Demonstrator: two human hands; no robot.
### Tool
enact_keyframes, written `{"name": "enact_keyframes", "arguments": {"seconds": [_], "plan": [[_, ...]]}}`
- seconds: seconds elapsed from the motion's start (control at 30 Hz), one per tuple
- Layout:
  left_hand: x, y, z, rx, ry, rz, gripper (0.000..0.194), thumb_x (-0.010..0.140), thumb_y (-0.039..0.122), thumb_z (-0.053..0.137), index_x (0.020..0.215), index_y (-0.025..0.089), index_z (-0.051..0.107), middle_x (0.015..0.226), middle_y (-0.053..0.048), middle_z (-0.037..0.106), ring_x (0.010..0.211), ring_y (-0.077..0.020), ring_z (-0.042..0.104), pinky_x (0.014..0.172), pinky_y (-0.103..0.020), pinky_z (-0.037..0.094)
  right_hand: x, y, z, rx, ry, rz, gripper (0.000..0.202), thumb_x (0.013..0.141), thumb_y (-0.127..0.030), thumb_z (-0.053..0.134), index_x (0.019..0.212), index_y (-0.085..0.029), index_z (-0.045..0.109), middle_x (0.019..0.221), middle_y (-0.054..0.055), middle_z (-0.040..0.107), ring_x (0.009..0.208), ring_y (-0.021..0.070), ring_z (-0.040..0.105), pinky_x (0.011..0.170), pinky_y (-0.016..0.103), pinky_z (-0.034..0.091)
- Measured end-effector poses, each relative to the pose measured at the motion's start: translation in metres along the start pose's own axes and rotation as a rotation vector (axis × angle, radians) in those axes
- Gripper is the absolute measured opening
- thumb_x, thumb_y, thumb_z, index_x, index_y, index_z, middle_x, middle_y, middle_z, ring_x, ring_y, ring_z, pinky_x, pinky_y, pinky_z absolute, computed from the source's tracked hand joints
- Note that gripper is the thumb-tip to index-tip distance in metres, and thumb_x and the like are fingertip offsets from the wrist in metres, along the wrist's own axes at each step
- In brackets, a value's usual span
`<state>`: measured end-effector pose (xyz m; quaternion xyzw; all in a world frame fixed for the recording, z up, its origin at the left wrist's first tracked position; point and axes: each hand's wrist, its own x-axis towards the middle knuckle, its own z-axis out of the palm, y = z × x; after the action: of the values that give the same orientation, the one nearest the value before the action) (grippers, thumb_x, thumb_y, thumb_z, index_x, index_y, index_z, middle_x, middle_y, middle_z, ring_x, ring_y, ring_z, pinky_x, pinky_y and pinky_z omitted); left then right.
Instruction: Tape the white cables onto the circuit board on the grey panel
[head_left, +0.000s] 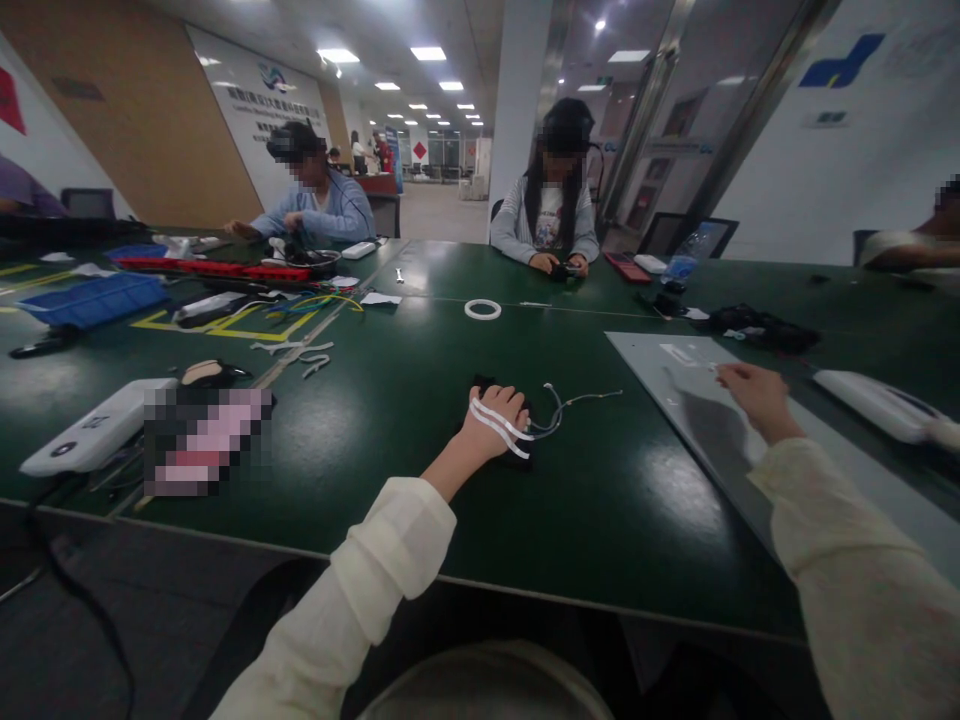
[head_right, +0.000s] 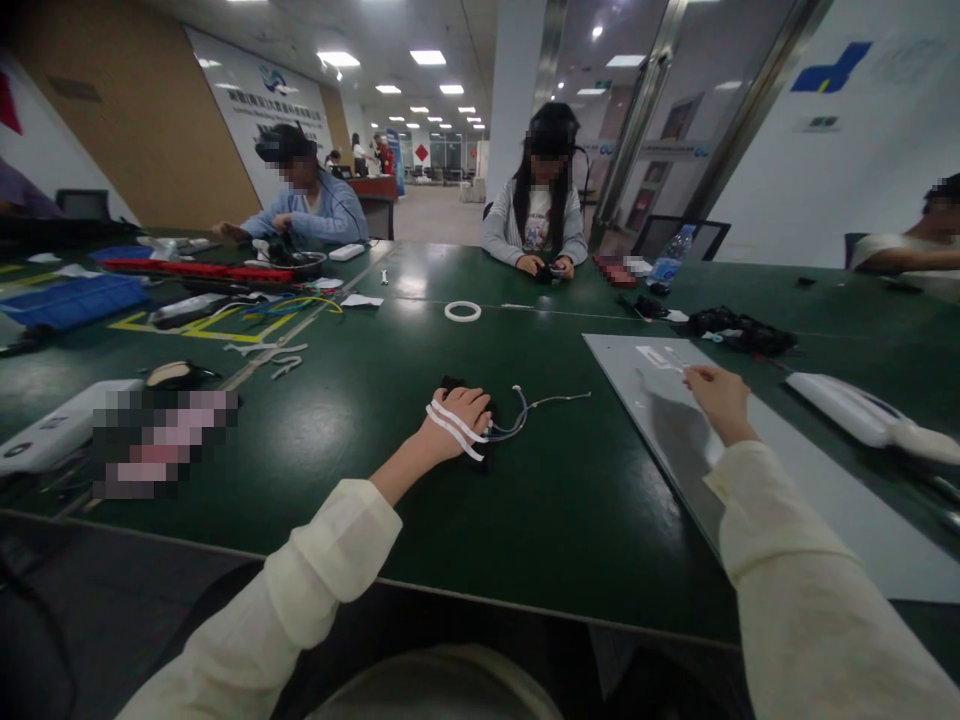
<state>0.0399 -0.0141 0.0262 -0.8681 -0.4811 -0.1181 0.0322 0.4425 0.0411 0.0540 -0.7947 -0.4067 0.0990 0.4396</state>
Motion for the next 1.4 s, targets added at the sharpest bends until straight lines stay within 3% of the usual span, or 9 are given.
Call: {"name": "enact_keyframes", "arguments": {"seconds": [0.13, 0.3, 0.43, 0.57, 0.73, 1.0, 1.17, 1.3, 1.4], "plan": [[0.0, 0.0, 0.001, -0.009, -0.009, -0.003, 0.041, 0.095, 0.037, 0.028, 0.122, 0.017, 0.05, 0.128, -0.01, 0.053, 0.117, -0.0251, 0.048, 0.096, -0.048, 0.036, -0.047, -0.046, 0.027, 0.173, -0.229, -0.094, 0.013, 0.077, -0.028, 0.059, 0.08, -0.017, 0.065, 0.071, 0.002, 0.06, 0.065, 0.0111, 0.054, 0.068, 0.026, 0.041], [-0.001, 0.001, 0.003, 0.012, 0.049, -0.006, 0.036, 0.094, 0.035, 0.029, 0.115, 0.019, 0.054, 0.12, -0.01, 0.057, 0.11, -0.0246, 0.051, 0.092, -0.046, 0.038, -0.17, -0.113, 0.048, 0.583, -0.637, -0.319, 0.038, 0.075, -0.038, 0.063, 0.109, -0.022, 0.062, 0.066, -0.002, 0.056, 0.059, 0.0094, 0.051, 0.057, 0.021, 0.043], [0.0, -0.001, 0.005, 0.008, -0.01, 0.022, 0.035, 0.091, 0.039, 0.036, 0.118, 0.021, 0.052, 0.121, -0.01, 0.056, 0.113, -0.0272, 0.048, 0.094, -0.048, 0.036, -0.255, -0.133, 0.062, 0.642, -0.682, -0.564, 0.034, 0.084, -0.032, 0.053, 0.117, -0.026, 0.06, 0.08, 0.0, 0.061, 0.067, 0.0117, 0.054, 0.064, 0.025, 0.046], [0.001, -0.002, 0.004, 0.032, -0.079, 0.029, 0.038, 0.088, 0.035, 0.045, 0.123, 0.021, 0.048, 0.133, -0.009, 0.048, 0.12, -0.0281, 0.042, 0.098, -0.049, 0.033, -0.283, -0.126, 0.074, 0.436, -0.701, -0.758, 0.03, 0.088, -0.022, 0.044, 0.108, -0.027, 0.067, 0.101, 0.003, 0.064, 0.083, 0.0161, 0.059, 0.075, 0.032, 0.048], [0.0, -0.001, 0.004, 0.031, -0.06, 0.0, 0.035, 0.093, 0.029, 0.034, 0.124, 0.021, 0.049, 0.132, -0.008, 0.049, 0.122, -0.0251, 0.043, 0.101, -0.048, 0.031, -0.282, -0.116, 0.077, 0.211, -0.741, -0.939, 0.039, 0.089, -0.02, 0.043, 0.124, -0.031, 0.055, 0.115, 0.002, 0.062, 0.096, 0.0191, 0.058, 0.085, 0.039, 0.047], [0.002, -0.002, 0.006, 0.023, -0.052, -0.003, 0.034, 0.094, 0.03, 0.031, 0.121, 0.021, 0.05, 0.131, -0.008, 0.05, 0.122, -0.0251, 0.043, 0.1, -0.048, 0.032, -0.292, -0.121, 0.061, -0.217, -0.452, -1.226, 0.037, 0.09, -0.022, 0.04, 0.123, -0.023, 0.056, 0.096, 0.011, 0.058, 0.087, 0.0225, 0.054, 0.076, 0.037, 0.047], [0.0, 0.003, -0.011, -0.022, -0.069, -0.032, 0.034, 0.093, 0.035, 0.033, 0.116, 0.017, 0.052, 0.12, -0.01, 0.057, 0.114, -0.0264, 0.05, 0.098, -0.051, 0.033, -0.218, -0.107, 0.048, -0.229, -0.253, -1.049, 0.037, 0.091, -0.026, 0.036, 0.122, -0.02, 0.055, 0.097, 0.01, 0.056, 0.091, 0.0214, 0.054, 0.08, 0.035, 0.045], [0.0, -0.002, -0.023, -0.083, -0.07, -0.03, 0.039, 0.093, 0.039, 0.031, 0.12, 0.017, 0.05, 0.125, -0.01, 0.055, 0.118, -0.0259, 0.048, 0.102, -0.054, 0.028, -0.132, -0.061, 0.051, -0.494, -0.141, -0.802, 0.042, 0.089, -0.031, 0.039, 0.123, -0.011, 0.053, 0.115, 0.018, 0.054, 0.109, 0.029, 0.048, 0.092, 0.044, 0.039], [-0.004, -0.014, -0.027, -0.143, -0.113, 0.061, 0.051, 0.09, 0.051, 0.034, 0.129, 0.019, 0.042, 0.135, -0.008, 0.047, 0.125, -0.0258, 0.041, 0.105, -0.05, 0.027, -0.1, -0.024, 0.058, -0.69, -0.097, -0.539, 0.048, 0.089, -0.037, 0.039, 0.128, -0.01, 0.047, 0.126, 0.022, 0.047, 0.118, 0.0338, 0.041, 0.092, 0.048, 0.037]]}}
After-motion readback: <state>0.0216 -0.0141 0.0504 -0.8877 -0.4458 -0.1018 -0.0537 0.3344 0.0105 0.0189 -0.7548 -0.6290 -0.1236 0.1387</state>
